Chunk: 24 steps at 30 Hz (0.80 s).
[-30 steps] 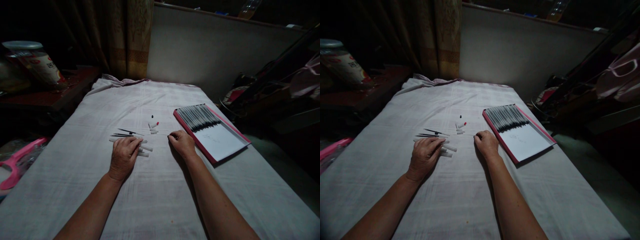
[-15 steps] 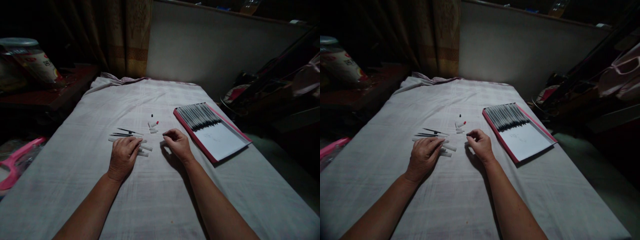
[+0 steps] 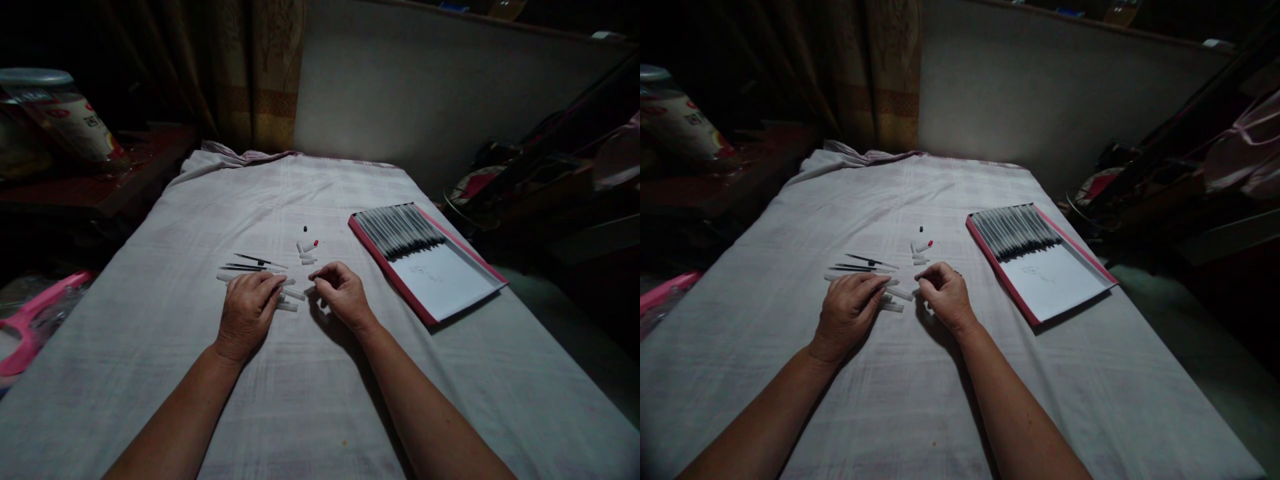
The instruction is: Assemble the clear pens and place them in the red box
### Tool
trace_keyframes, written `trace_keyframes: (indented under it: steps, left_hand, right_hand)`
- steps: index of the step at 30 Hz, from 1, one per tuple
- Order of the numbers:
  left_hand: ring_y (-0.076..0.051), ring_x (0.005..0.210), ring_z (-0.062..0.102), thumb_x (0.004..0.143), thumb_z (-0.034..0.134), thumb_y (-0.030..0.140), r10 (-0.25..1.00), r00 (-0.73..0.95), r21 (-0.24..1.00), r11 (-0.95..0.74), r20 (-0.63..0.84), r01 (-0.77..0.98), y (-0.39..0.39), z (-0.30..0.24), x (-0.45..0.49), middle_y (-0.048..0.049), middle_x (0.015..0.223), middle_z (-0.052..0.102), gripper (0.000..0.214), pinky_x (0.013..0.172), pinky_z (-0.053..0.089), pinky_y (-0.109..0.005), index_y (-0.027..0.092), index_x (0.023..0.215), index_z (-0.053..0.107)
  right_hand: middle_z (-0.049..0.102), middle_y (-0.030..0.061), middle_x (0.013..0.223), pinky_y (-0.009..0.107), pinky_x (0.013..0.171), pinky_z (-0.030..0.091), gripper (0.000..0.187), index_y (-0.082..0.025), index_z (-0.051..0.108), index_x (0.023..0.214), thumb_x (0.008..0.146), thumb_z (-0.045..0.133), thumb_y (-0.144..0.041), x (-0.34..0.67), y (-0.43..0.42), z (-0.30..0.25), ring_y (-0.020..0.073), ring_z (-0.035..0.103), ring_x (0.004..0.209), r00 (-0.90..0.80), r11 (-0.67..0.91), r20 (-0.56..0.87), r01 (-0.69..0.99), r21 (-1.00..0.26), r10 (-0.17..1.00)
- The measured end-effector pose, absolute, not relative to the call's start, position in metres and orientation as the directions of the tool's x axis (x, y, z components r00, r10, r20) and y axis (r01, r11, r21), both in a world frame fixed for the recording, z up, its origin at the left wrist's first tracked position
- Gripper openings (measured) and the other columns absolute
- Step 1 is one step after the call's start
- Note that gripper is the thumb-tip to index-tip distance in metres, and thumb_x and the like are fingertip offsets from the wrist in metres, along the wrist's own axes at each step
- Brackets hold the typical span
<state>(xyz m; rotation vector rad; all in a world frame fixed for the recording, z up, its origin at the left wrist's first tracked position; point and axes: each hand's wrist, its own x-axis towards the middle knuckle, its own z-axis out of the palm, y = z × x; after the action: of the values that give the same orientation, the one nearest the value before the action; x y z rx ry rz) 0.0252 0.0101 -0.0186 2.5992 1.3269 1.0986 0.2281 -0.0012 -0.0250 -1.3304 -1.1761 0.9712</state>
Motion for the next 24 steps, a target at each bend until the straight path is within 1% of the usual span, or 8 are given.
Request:
trace_keyframes:
  steps: [1, 3, 5, 7, 13, 17, 20, 24]
  left_hand:
    - [-0.024, 0.093, 0.064, 0.096, 0.051, 0.028, 0.713, 0.392, 0.315, -0.642, 0.582, 0.699, 0.01, -0.018, 0.025, -0.0073, 0.099, 0.072, 0.024, 0.084, 0.044, -0.039, 0.022, 0.112, 0.068]
    - [-0.023, 0.092, 0.064, 0.096, 0.051, 0.027, 0.705, 0.398, 0.307, -0.648, 0.587, 0.697, 0.01, -0.017, 0.026, -0.0071, 0.098, 0.071, 0.023, 0.084, 0.044, -0.038, 0.021, 0.111, 0.068]
    - [-0.023, 0.092, 0.063, 0.097, 0.051, 0.027, 0.703, 0.404, 0.301, -0.651, 0.585, 0.697, 0.009, -0.017, 0.026, -0.0068, 0.098, 0.071, 0.023, 0.083, 0.044, -0.038, 0.022, 0.111, 0.068]
    - [-0.023, 0.092, 0.063, 0.097, 0.051, 0.026, 0.703, 0.41, 0.3, -0.654, 0.582, 0.695, 0.009, -0.017, 0.026, -0.0068, 0.099, 0.071, 0.023, 0.083, 0.044, -0.037, 0.022, 0.111, 0.068]
    - [-0.023, 0.091, 0.063, 0.096, 0.053, 0.026, 0.695, 0.417, 0.293, -0.661, 0.586, 0.69, 0.009, -0.016, 0.027, -0.0067, 0.098, 0.071, 0.022, 0.081, 0.046, -0.037, 0.02, 0.111, 0.068]
    - [-0.023, 0.09, 0.063, 0.095, 0.053, 0.025, 0.682, 0.42, 0.279, -0.67, 0.599, 0.688, 0.008, -0.015, 0.028, -0.0069, 0.097, 0.071, 0.021, 0.079, 0.045, -0.036, 0.02, 0.109, 0.069]
    - [-0.023, 0.09, 0.063, 0.096, 0.053, 0.025, 0.68, 0.427, 0.279, -0.674, 0.596, 0.684, 0.008, -0.015, 0.027, -0.0069, 0.096, 0.071, 0.022, 0.079, 0.045, -0.036, 0.02, 0.11, 0.068]
    - [-0.023, 0.091, 0.063, 0.096, 0.052, 0.024, 0.686, 0.425, 0.286, -0.671, 0.591, 0.684, 0.008, -0.016, 0.027, -0.0068, 0.096, 0.071, 0.021, 0.079, 0.045, -0.037, 0.02, 0.109, 0.068]
  right_hand:
    - [0.071, 0.0012, 0.074, 0.022, 0.045, 0.047, 0.012, -0.02, 0.063, 0.08, 0.075, 0.063, -0.031, 0.228, -0.001, -0.024, 0.0111, 0.057, 0.049, 0.186, 0.064, 0.09, 0.14, -0.988, 0.978]
    - [0.07, 0.0007, 0.072, 0.025, 0.055, 0.051, 0.012, -0.02, 0.067, 0.082, 0.076, 0.063, -0.031, 0.229, -0.001, -0.022, 0.0128, 0.06, 0.056, 0.18, 0.136, 0.173, 0.199, -0.97, 0.968]
    - [0.072, 0.003, 0.08, 0.029, 0.07, 0.053, 0.014, -0.021, 0.071, 0.085, 0.077, 0.062, -0.028, 0.23, -0.001, -0.02, 0.0165, 0.066, 0.073, 0.156, 0.219, 0.262, 0.249, -0.943, 0.952]
    - [0.074, 0.0051, 0.089, 0.032, 0.08, 0.052, 0.018, -0.021, 0.074, 0.088, 0.077, 0.061, -0.026, 0.23, -0.001, -0.02, 0.0188, 0.067, 0.086, 0.127, 0.254, 0.294, 0.259, -0.932, 0.947]
    - [0.069, 0.0024, 0.077, 0.027, 0.06, 0.049, 0.021, -0.019, 0.072, 0.09, 0.077, 0.063, -0.032, 0.226, -0.003, -0.026, 0.0138, 0.059, 0.062, 0.065, 0.114, 0.124, 0.143, -0.983, 0.99]
    - [0.069, 0.0025, 0.081, 0.027, 0.063, 0.049, 0.019, -0.019, 0.072, 0.088, 0.076, 0.063, -0.03, 0.223, -0.003, -0.026, 0.0142, 0.06, 0.066, 0.057, 0.141, 0.151, 0.156, -0.978, 0.987]
    - [0.071, 0.0038, 0.084, 0.029, 0.07, 0.05, 0.017, -0.019, 0.073, 0.088, 0.077, 0.063, -0.028, 0.221, -0.005, -0.024, 0.0163, 0.064, 0.074, 0.045, 0.19, 0.203, 0.204, -0.96, 0.978]
    - [0.072, 0.0048, 0.084, 0.029, 0.07, 0.051, 0.015, -0.019, 0.073, 0.087, 0.079, 0.061, -0.025, 0.219, -0.006, -0.021, 0.0169, 0.065, 0.074, 0.002, 0.263, 0.274, 0.281, -0.923, 0.962]
